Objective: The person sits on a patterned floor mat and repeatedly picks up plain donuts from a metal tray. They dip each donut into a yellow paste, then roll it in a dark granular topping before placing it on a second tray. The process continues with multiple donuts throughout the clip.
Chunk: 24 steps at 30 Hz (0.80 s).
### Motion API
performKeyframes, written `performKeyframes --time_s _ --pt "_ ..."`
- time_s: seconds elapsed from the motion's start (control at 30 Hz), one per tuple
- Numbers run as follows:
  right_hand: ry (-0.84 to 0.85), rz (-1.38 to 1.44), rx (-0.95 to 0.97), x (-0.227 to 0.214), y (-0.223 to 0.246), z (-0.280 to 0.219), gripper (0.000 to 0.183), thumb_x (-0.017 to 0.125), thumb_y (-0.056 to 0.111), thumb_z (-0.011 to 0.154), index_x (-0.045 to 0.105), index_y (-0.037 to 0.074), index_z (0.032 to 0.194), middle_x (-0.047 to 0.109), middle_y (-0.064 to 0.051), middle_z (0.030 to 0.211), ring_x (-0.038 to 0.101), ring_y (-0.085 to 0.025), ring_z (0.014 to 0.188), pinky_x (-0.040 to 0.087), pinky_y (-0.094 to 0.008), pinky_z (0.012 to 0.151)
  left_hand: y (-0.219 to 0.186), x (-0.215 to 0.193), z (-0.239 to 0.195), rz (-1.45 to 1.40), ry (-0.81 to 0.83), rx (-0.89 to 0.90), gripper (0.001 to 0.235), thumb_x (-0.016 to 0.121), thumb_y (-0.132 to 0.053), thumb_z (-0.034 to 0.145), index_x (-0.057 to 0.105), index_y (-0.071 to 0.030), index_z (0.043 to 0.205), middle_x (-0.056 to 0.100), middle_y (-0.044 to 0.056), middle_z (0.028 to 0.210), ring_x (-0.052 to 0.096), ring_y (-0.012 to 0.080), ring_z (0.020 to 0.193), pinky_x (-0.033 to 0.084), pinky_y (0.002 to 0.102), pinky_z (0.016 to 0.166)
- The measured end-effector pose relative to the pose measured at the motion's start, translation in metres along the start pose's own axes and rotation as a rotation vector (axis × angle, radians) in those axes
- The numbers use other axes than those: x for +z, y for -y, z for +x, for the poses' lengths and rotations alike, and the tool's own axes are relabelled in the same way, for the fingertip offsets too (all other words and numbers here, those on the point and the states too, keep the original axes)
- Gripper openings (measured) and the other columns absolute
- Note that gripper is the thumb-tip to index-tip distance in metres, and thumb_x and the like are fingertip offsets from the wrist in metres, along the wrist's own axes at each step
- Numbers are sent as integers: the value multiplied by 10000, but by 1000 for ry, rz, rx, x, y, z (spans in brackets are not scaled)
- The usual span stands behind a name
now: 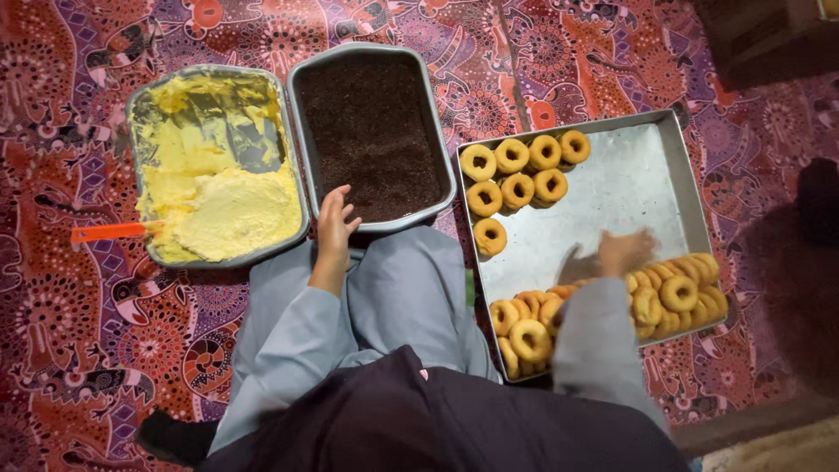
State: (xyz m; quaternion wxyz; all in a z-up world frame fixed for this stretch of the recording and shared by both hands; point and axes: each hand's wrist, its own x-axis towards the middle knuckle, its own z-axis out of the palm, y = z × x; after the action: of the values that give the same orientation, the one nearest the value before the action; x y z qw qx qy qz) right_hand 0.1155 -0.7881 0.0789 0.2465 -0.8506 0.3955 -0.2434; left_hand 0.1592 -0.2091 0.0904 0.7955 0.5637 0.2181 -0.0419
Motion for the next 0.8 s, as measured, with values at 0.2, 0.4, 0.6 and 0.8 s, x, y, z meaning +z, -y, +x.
performKeyframes --time_s 0.2,0.4,0.6,0.8 --pt "315 -370 67 -41 1 16 775 864 393 735 552 -25 1308 670 -251 1210 634 -393 1125 491 -459 978 -4 4 -11 -28 -4 35 485 427 -431 1055 543 -117 1406 489 98 1532 477 381 1378 509 496 1034" --pt "310 168 -270 -14 77 -52 701 891 331 735 553 27 1269 703 -169 1115 693 -327 998 553 -415 885 5 51 -47 41 139 -18 482 470 -452 1077 616 -110 1382 603 141 1405 581 290 1216 516 406 977" --pt "963 829 -593 2 205 -226 553 863 165 866 591 43 1331 627 -100 1273 613 -215 1170 511 -342 1003 12 75 -85 -291 366 -388 452 512 -425 1005 477 -268 1427 528 -47 1368 520 240 1241 478 505 981" --pt "1118 673 -315 -7 317 -314 389 792 211 879 712 105 1244 723 -51 1117 667 -200 1023 542 -317 914 -2 0 -87 -851 269 -171 547 419 -463 1047 588 -28 1332 658 135 1310 631 265 1220 498 421 1054"
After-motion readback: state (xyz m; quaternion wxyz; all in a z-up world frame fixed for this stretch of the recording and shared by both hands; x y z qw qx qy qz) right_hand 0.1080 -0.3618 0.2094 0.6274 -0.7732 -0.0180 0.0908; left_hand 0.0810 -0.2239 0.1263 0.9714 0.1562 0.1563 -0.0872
